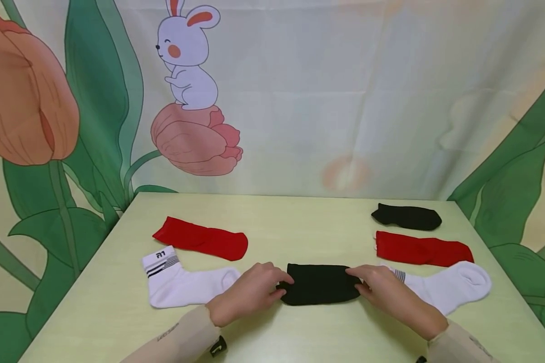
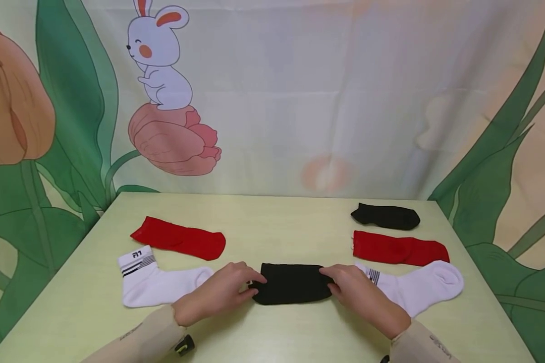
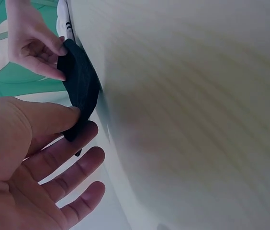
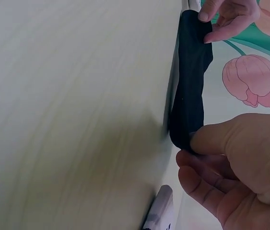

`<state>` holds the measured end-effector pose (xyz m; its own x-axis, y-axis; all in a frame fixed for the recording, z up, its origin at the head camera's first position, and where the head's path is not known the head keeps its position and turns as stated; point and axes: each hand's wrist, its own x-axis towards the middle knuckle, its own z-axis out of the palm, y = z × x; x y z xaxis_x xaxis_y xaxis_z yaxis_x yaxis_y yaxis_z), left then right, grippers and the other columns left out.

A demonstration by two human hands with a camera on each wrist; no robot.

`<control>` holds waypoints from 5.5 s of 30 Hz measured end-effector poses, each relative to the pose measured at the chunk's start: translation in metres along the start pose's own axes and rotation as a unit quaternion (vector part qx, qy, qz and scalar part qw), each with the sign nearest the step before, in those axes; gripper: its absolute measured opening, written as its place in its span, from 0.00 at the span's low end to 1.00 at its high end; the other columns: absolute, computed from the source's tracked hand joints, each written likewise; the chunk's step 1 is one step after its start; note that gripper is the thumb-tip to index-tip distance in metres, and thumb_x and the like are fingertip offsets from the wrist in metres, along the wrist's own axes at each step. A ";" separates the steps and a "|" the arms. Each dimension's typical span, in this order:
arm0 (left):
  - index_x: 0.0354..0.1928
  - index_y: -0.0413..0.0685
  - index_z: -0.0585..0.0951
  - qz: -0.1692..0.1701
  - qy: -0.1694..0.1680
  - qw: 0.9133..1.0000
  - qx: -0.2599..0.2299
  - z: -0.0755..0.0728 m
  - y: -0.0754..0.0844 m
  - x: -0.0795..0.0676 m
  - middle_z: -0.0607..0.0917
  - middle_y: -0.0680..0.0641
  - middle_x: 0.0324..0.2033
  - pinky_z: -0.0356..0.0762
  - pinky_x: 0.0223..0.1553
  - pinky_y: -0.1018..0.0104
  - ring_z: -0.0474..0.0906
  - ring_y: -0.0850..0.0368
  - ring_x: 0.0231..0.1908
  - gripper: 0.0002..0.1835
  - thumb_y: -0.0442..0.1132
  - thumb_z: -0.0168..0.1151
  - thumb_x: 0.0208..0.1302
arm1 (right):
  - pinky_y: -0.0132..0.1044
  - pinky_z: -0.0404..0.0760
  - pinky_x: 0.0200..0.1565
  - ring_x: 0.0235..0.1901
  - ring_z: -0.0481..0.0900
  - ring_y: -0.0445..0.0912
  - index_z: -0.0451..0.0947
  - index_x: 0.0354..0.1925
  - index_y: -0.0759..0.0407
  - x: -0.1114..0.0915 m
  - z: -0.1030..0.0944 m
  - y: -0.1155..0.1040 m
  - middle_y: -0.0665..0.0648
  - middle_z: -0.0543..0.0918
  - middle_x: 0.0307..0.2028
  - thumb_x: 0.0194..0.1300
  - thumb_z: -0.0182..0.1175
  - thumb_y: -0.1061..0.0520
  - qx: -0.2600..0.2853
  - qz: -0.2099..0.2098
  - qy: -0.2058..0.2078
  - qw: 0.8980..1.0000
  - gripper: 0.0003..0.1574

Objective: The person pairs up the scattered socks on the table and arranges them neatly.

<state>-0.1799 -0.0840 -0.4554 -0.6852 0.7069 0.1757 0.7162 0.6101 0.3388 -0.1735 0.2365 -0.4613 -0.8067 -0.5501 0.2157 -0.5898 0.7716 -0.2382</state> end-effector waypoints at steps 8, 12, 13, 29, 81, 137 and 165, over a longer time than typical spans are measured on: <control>0.48 0.49 0.86 0.001 -0.010 1.000 0.012 0.000 0.000 0.002 0.86 0.53 0.41 0.75 0.46 0.66 0.78 0.60 0.39 0.12 0.36 0.67 0.61 | 0.45 0.82 0.45 0.43 0.84 0.52 0.82 0.49 0.67 0.002 0.001 0.001 0.59 0.86 0.43 0.53 0.70 0.69 -0.020 -0.006 -0.026 0.999 0.23; 0.48 0.49 0.86 0.004 -0.015 1.000 0.024 0.002 0.001 0.004 0.86 0.53 0.41 0.75 0.48 0.64 0.78 0.59 0.41 0.13 0.35 0.67 0.61 | 0.46 0.82 0.46 0.43 0.83 0.54 0.81 0.50 0.67 0.002 0.001 0.000 0.60 0.86 0.43 0.53 0.70 0.68 -0.034 -0.007 -0.033 0.999 0.23; 0.48 0.49 0.86 0.005 -0.017 0.999 0.027 0.003 0.001 0.004 0.86 0.53 0.41 0.75 0.48 0.63 0.78 0.58 0.41 0.13 0.34 0.67 0.60 | 0.46 0.82 0.46 0.43 0.83 0.54 0.81 0.50 0.67 0.001 0.001 0.001 0.60 0.86 0.43 0.53 0.70 0.68 -0.038 -0.009 -0.034 0.999 0.23; 0.47 0.51 0.86 -0.003 -0.035 0.998 0.050 0.009 0.001 0.008 0.82 0.52 0.39 0.75 0.44 0.66 0.76 0.57 0.40 0.14 0.34 0.68 0.59 | 0.38 0.80 0.42 0.43 0.76 0.51 0.83 0.49 0.59 -0.002 0.006 0.009 0.55 0.81 0.50 0.51 0.75 0.58 -0.112 -0.052 -0.022 0.992 0.25; 0.47 0.50 0.86 -0.004 -0.056 0.996 0.074 0.007 0.005 0.013 0.81 0.53 0.51 0.73 0.43 0.63 0.74 0.53 0.45 0.13 0.35 0.68 0.59 | 0.37 0.75 0.38 0.39 0.72 0.49 0.83 0.50 0.59 -0.004 0.010 0.014 0.53 0.81 0.48 0.53 0.73 0.58 -0.130 -0.086 -0.006 0.988 0.24; 0.55 0.53 0.80 -0.011 0.056 0.998 0.024 -0.004 0.015 0.148 0.83 0.51 0.42 0.78 0.36 0.65 0.80 0.58 0.39 0.14 0.43 0.56 0.70 | 0.54 0.77 0.52 0.56 0.72 0.56 0.71 0.66 0.48 0.010 -0.076 0.110 0.59 0.73 0.60 0.60 0.68 0.49 -0.142 -0.004 0.026 0.990 0.37; 0.67 0.61 0.70 -0.062 0.030 0.997 0.024 0.028 0.034 0.232 0.77 0.49 0.53 0.80 0.41 0.61 0.78 0.56 0.40 0.23 0.49 0.53 0.72 | 0.65 0.77 0.47 0.64 0.62 0.66 0.51 0.75 0.34 0.022 -0.077 0.187 0.65 0.59 0.70 0.63 0.66 0.45 -0.111 0.110 0.032 0.987 0.50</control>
<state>-0.3110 0.1104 -0.4289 -0.7752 0.6023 0.1906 0.6292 0.7095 0.3174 -0.2985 0.3931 -0.4279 -0.9068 -0.3449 0.2423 -0.3719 0.9253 -0.0748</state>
